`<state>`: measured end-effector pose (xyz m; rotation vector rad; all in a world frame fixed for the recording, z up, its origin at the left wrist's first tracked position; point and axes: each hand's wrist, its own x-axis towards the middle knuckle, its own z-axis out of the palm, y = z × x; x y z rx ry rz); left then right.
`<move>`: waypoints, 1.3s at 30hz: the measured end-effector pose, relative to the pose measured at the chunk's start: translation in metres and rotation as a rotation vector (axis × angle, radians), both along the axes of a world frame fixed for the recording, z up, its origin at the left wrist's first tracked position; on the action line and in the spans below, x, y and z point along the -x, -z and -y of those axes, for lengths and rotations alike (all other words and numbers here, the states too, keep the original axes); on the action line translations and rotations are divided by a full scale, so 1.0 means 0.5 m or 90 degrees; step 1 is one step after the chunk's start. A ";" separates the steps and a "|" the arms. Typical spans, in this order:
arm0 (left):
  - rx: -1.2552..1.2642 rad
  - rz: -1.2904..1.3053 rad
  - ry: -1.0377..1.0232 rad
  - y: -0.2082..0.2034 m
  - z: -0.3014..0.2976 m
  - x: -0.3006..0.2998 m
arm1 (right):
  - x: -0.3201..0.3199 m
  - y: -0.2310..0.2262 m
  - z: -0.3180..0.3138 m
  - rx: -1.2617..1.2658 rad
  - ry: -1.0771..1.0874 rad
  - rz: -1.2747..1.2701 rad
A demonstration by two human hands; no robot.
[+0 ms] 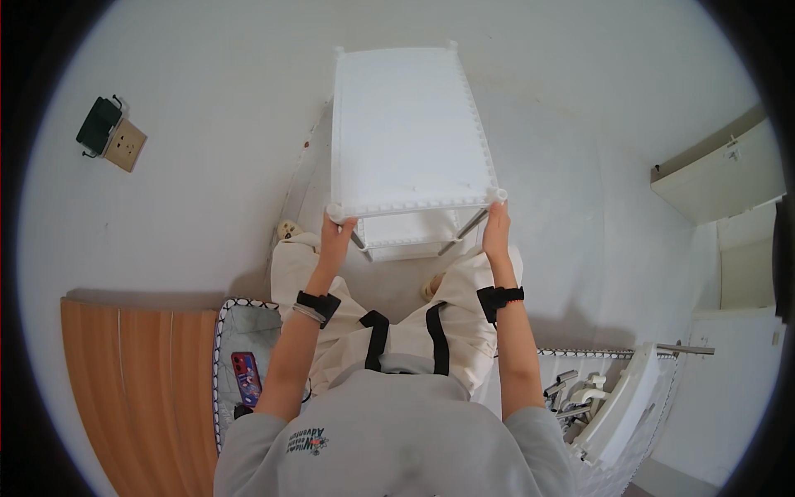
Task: The person is disassembling a white plastic shelf by removing the metal poles.
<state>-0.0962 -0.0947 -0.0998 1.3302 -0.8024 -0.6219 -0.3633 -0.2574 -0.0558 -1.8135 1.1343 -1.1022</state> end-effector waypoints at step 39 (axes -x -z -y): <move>0.053 0.048 -0.079 -0.182 0.042 0.019 | -0.032 -0.171 0.097 -0.106 -0.071 0.099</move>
